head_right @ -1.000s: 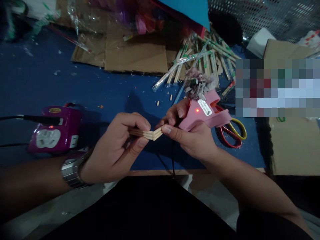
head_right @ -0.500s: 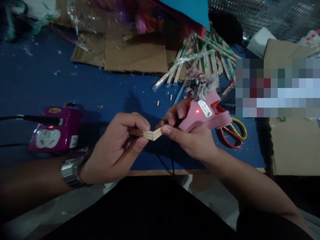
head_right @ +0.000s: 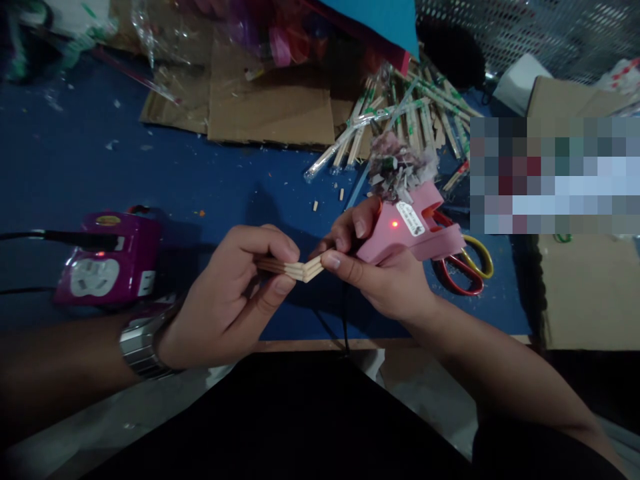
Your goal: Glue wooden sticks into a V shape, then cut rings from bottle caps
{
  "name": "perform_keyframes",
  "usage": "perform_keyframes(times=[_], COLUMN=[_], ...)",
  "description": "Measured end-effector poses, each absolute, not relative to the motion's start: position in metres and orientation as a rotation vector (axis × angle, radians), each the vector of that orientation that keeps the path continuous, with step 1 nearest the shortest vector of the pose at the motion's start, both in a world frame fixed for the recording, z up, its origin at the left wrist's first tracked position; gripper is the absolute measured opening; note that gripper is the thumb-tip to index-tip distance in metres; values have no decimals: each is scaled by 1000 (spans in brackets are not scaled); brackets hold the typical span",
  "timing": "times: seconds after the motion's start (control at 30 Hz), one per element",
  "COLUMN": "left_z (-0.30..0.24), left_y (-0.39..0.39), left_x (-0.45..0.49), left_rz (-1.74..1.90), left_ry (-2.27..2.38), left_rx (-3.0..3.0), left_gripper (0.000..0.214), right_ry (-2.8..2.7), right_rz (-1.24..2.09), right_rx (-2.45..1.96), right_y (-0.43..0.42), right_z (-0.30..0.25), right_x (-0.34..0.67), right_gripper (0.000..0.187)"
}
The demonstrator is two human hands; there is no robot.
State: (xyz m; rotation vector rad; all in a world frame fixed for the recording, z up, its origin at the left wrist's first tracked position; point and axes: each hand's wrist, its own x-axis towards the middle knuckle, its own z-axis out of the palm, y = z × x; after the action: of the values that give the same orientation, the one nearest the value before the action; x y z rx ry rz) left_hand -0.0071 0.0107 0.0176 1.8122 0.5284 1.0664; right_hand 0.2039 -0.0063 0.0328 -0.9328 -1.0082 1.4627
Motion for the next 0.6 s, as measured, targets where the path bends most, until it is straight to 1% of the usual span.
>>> perform_keyframes(times=[0.13, 0.43, 0.6], left_z=[18, 19, 18], left_y=[10, 11, 11], left_x=[-7, -7, -8], left_rz=[1067, 1060, 1070], left_ry=[539, 546, 528], left_rx=[1804, 1808, 1798], left_gripper=[21, 21, 23], right_ry=[-1009, -1020, -1039], right_rz=[1459, 1463, 1457], right_rx=[-950, -900, -944], right_y=[-7, -7, -8], right_z=[33, 33, 34], right_x=[204, 204, 205], right_gripper=[49, 45, 45])
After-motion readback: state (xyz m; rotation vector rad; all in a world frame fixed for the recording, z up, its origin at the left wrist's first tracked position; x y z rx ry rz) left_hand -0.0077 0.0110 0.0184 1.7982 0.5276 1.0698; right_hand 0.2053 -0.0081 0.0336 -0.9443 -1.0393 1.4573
